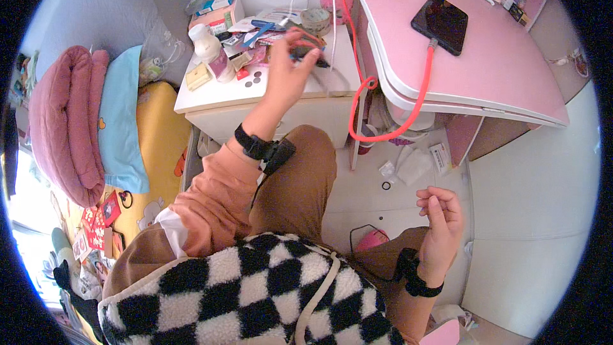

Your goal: The person plugs a phone into a charger, then opens a drawer to retrieve and handle small items including a blue box and a white packet. They wipe the phone screen with a cloth and place it on the desk.

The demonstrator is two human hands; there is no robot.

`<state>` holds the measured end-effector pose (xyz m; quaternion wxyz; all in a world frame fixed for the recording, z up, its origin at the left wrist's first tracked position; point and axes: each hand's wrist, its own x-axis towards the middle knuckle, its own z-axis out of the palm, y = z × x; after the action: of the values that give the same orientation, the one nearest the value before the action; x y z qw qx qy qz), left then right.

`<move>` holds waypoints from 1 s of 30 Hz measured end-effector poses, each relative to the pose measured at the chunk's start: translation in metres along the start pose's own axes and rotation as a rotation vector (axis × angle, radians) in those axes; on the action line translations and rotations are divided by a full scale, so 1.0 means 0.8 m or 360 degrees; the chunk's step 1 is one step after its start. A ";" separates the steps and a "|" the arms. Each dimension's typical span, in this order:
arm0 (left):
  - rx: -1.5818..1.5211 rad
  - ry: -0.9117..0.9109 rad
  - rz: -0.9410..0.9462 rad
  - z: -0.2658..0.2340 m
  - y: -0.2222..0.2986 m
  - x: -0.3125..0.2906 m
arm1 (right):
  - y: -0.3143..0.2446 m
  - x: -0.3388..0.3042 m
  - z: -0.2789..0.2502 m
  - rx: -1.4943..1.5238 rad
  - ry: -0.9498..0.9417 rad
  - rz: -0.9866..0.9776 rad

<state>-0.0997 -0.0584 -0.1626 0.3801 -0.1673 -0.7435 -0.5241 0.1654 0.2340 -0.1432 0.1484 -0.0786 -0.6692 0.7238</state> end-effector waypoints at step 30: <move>-0.1738 -0.0443 0.0193 0.048 0.176 0.225 | -0.011 -0.018 -0.003 0.0039 0.0053 0.0017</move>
<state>-0.1411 0.0051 0.0563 0.1661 -0.4497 -0.3967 -0.7828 0.1807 0.2319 -0.1362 0.1566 -0.0923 -0.6574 0.7313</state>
